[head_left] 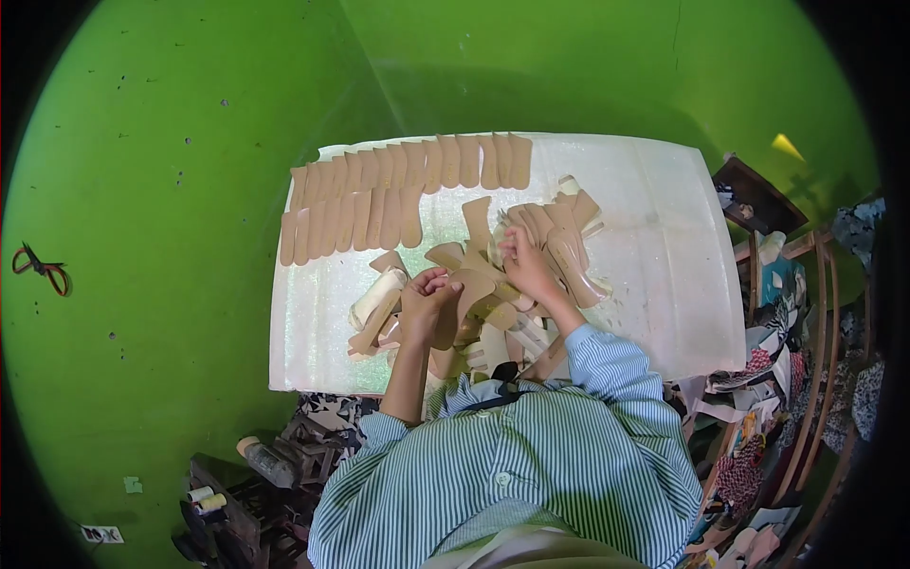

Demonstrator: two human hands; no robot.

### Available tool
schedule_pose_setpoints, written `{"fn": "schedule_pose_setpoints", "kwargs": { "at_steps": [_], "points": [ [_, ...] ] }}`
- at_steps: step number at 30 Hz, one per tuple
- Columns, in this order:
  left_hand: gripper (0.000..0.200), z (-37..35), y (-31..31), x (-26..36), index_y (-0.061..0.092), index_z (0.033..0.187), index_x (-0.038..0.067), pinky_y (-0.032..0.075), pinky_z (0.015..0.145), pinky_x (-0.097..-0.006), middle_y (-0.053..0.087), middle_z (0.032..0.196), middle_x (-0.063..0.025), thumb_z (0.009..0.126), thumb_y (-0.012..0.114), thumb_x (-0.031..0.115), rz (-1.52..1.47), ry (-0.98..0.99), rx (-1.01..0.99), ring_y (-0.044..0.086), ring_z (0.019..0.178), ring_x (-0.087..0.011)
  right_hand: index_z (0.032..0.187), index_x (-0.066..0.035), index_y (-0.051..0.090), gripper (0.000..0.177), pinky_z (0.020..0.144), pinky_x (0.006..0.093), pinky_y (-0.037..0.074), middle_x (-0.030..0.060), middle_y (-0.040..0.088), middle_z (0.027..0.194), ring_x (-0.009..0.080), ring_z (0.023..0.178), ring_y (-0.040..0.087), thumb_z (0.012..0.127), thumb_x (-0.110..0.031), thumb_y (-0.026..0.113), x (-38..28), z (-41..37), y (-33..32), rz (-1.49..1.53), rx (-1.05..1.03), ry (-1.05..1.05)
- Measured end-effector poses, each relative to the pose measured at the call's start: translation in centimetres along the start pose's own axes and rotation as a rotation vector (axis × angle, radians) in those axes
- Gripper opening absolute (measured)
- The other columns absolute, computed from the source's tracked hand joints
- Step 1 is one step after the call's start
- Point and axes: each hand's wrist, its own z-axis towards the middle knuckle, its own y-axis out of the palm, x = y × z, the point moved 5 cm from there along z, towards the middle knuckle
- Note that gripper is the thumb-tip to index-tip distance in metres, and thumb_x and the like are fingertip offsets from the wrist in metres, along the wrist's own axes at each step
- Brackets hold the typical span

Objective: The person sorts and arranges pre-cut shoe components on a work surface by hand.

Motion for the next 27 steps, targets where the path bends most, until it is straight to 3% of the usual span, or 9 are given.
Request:
{"fn": "schedule_pose_setpoints", "kwargs": {
  "at_steps": [2, 4, 8, 10, 13, 16, 23, 25, 27],
  "points": [
    [0.028, 0.3, -0.9, -0.5, 0.053, 0.093, -0.002, 0.043, 0.059, -0.0173, 0.057, 0.071, -0.0006, 0.069, 0.065, 0.002, 0.011, 0.024, 0.028, 0.053, 0.063, -0.006, 0.097, -0.004, 0.048, 0.02, 0.079, 0.0353, 0.04, 0.011, 0.056, 0.096, 0.0268, 0.096, 0.052, 0.077, -0.007, 0.047, 0.7, 2.2, 0.0, -0.167, 0.058, -0.017],
    [0.018, 0.9, -2.2, -1.4, 0.055, 0.089, 0.005, 0.042, 0.058, -0.0163, 0.058, 0.075, 0.0015, 0.074, 0.063, 0.01, 0.055, -0.023, 0.058, 0.054, 0.065, -0.0052, 0.1, -0.007, 0.049, 0.026, 0.082, 0.0392, 0.038, 0.0133, 0.052, 0.102, 0.0265, 0.099, 0.049, 0.075, -0.013, 0.051, 1.4, 4.1, 1.3, -0.577, -0.103, -0.058],
    [0.014, 0.6, -2.3, -1.2, 0.059, 0.084, 0.005, 0.035, 0.051, -0.0151, 0.058, 0.07, 0.0035, 0.075, 0.063, 0.015, 0.041, -0.036, 0.198, 0.049, 0.059, -0.0017, 0.104, -0.011, 0.05, 0.034, 0.085, 0.0407, 0.036, 0.012, 0.051, 0.105, 0.0265, 0.101, 0.047, 0.072, -0.02, 0.055, 1.5, 5.6, 4.8, -0.705, -0.243, -0.108],
    [0.015, 0.8, -2.6, -1.2, 0.059, 0.084, 0.005, 0.036, 0.051, -0.0152, 0.058, 0.071, 0.0033, 0.076, 0.063, 0.017, 0.058, -0.03, 0.219, 0.049, 0.059, -0.0017, 0.104, -0.014, 0.051, 0.036, 0.087, 0.0463, 0.032, 0.0077, 0.048, 0.111, 0.023, 0.11, 0.039, 0.071, -0.025, 0.057, 2.6, 5.4, 5.9, -0.911, -0.383, 0.144],
    [0.015, 0.8, -3.0, -1.2, 0.059, 0.084, 0.004, 0.036, 0.052, -0.0155, 0.058, 0.071, 0.0026, 0.077, 0.061, 0.017, 0.061, -0.008, 0.201, 0.049, 0.06, -0.0019, 0.107, -0.015, 0.048, 0.042, 0.085, 0.055, 0.029, 0.0061, 0.044, 0.114, 0.0225, 0.113, 0.036, 0.069, -0.03, 0.059, 2.6, 4.9, 6.4, -0.947, -0.359, 0.219],
    [0.015, 0.6, -3.2, -1.4, 0.059, 0.083, 0.003, 0.036, 0.051, -0.0154, 0.058, 0.07, 0.0018, 0.078, 0.06, 0.017, 0.039, 0.018, 0.193, 0.049, 0.059, -0.0021, 0.109, -0.014, 0.046, 0.044, 0.083, 0.0573, 0.029, 0.006, 0.043, 0.115, 0.0215, 0.113, 0.035, 0.07, -0.03, 0.059, 3.6, 4.6, 6.2, -0.908, -0.313, 0.222],
    [0.014, 0.6, -3.9, -2.7, 0.059, 0.08, 0.007, 0.039, 0.052, -0.018, 0.057, 0.069, 0.0037, 0.081, 0.057, 0.021, 0.144, -0.011, 0.139, 0.049, 0.057, -0.0033, 0.104, -0.016, 0.05, 0.031, 0.081, 0.0536, 0.033, 0.0069, 0.047, 0.11, 0.0228, 0.112, 0.037, 0.073, -0.021, 0.051, 5.0, 4.5, 3.4, -0.938, -0.212, 0.296],
    [0.014, 0.6, -3.7, -2.8, 0.059, 0.081, 0.007, 0.04, 0.052, -0.0183, 0.057, 0.069, 0.0035, 0.081, 0.056, 0.021, 0.141, -0.019, 0.127, 0.05, 0.058, -0.0037, 0.101, -0.013, 0.053, 0.03, 0.077, 0.0479, 0.032, 0.0061, 0.05, 0.103, 0.0225, 0.108, 0.039, 0.072, -0.02, 0.053, 4.7, 4.0, 1.9, -0.891, -0.148, 0.249],
    [0.014, 0.4, -3.5, -2.7, 0.059, 0.081, 0.003, 0.032, 0.047, -0.016, 0.055, 0.066, 0.003, 0.08, 0.058, 0.018, 0.094, -0.028, 0.163, 0.045, 0.054, -0.0019, 0.101, -0.013, 0.053, 0.03, 0.077, 0.0472, 0.033, 0.0065, 0.05, 0.103, 0.0227, 0.107, 0.039, 0.072, -0.02, 0.052, 5.1, 3.4, 0.4, -0.945, -0.107, 0.242]
  ]
}}
